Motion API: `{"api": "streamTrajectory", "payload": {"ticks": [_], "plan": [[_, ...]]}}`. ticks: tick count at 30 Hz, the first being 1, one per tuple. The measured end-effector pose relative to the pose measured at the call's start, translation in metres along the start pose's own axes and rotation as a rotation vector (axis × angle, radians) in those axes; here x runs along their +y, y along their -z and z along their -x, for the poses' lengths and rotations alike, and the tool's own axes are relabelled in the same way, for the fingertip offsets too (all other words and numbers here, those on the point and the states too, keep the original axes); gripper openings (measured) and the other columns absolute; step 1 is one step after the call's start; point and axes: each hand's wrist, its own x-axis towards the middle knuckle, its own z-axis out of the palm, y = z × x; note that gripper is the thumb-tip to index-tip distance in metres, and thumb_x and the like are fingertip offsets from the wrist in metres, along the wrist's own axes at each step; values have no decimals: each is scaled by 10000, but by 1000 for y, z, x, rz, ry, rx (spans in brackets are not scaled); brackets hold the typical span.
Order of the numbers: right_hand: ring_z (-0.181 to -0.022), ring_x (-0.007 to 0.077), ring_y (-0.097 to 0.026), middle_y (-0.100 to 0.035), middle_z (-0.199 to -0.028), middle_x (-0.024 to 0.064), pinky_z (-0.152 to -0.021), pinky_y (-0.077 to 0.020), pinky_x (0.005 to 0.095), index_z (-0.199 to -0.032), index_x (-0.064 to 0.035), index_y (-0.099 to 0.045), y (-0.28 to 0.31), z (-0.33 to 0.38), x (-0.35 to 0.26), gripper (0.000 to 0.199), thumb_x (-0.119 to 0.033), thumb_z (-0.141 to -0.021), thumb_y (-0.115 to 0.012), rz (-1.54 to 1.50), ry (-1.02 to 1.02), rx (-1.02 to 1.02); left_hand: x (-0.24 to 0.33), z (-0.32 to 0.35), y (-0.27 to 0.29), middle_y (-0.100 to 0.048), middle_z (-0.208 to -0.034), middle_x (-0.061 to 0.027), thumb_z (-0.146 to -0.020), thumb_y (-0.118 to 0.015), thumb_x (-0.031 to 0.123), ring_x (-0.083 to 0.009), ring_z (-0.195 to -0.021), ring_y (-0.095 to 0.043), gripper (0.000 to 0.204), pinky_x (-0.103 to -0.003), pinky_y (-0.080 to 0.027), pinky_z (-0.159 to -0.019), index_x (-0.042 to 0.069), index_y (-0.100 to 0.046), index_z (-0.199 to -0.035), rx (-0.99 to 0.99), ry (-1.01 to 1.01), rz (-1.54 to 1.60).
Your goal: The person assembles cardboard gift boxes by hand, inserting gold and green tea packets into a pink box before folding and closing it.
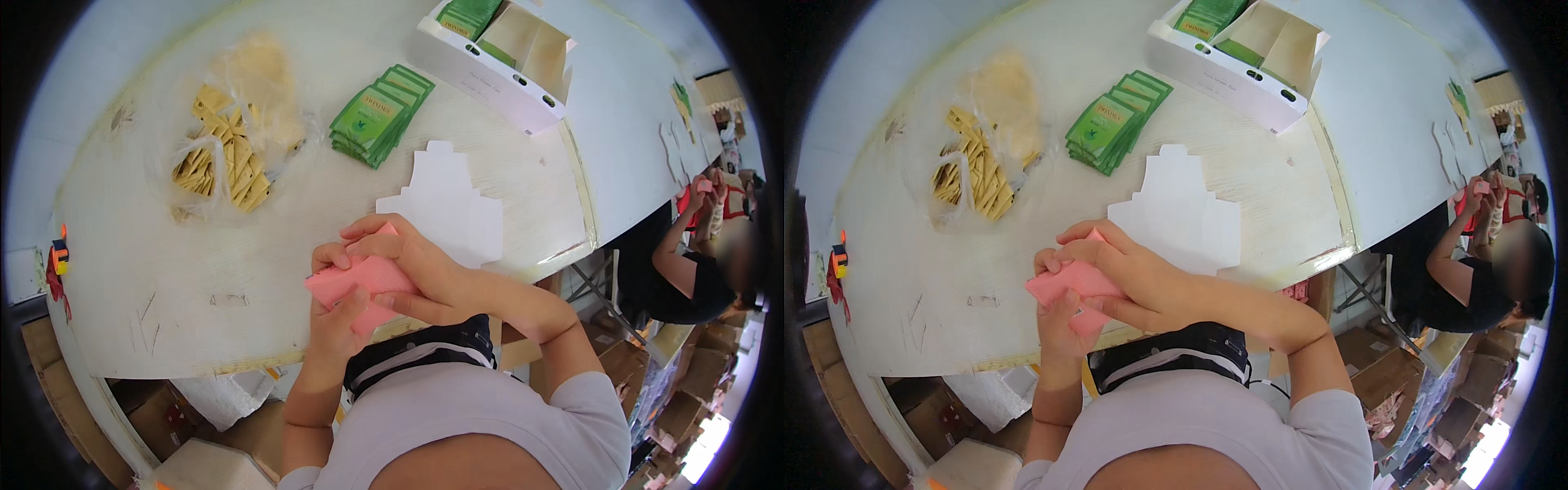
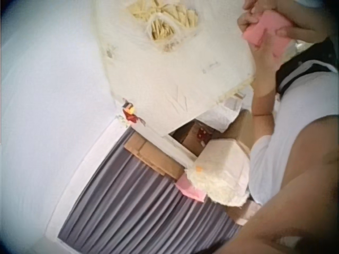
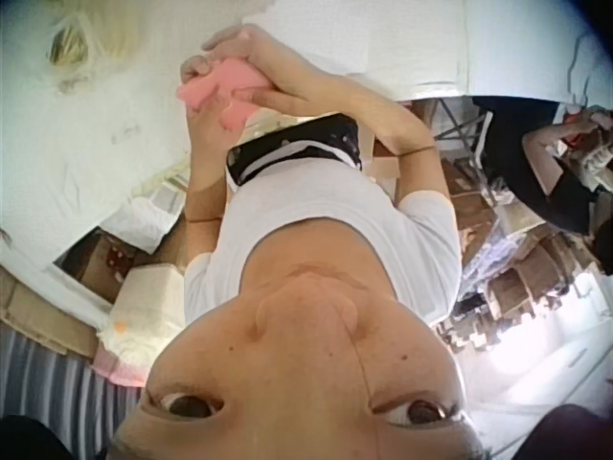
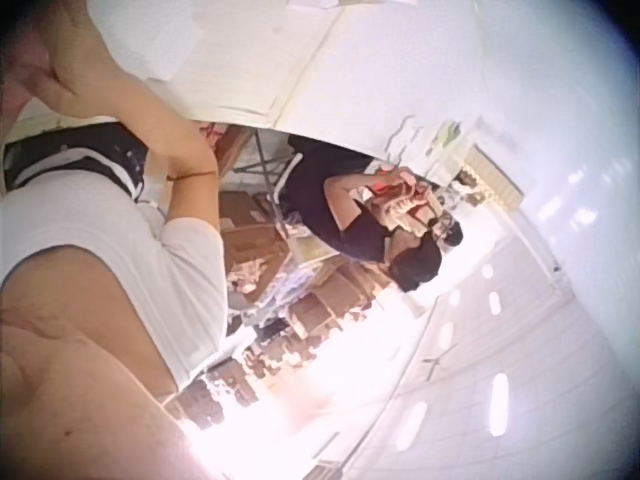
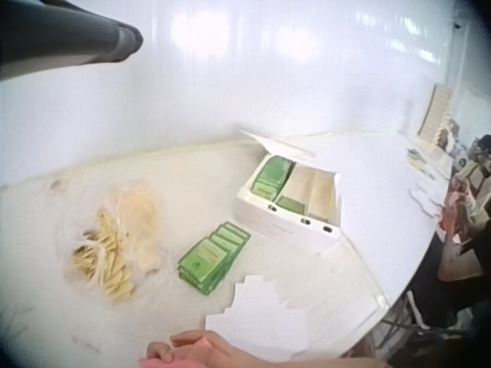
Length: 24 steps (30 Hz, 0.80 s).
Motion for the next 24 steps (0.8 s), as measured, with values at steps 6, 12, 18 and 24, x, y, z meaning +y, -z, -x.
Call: {"api": "streamTrajectory", "payload": {"ticks": [6,12,18,24], "plan": [[-1079,321,-426,-410,-1204,186,-923,-329,395,-1240,-78,-385,7,-9,-9,537,-88,-749,-603,91,-57,-88,14,-7,-2,-441,-1109,-76,-776,-575,60,-209,-1037,-484,305,-345,-465,-841,114,-406,-1024,-209,18,120],[-966,325,-494,-503,-1097,137,-846,-399,380,-1222,-50,-400,-3,1,-8,562,-37,-702,-613,168,-78,31,0,0,1,-436,-1178,-105,-755,-545,55,-220,-1093,-456,340,-365,-433,-890,105,-404,-1061,55,99,-74],[-975,292,-547,-549,-1047,164,-868,-410,380,-1325,-33,-206,-7,31,-9,838,-35,-661,-717,82,-139,296,-16,-3,-8,-474,-1113,-82,-718,-651,-5,-146,-1036,-478,485,-325,-451,-861,41,-415,-1139,25,17,-150],[-993,262,-555,-557,-1036,175,-863,-428,374,-1344,-41,-117,6,55,-15,949,-17,-639,-752,143,45,391,-28,-12,-7,-471,-1121,-90,-673,-716,32,-168,-1079,-466,570,-330,-426,-881,32,-412,-1156,-221,-214,-521]]}}
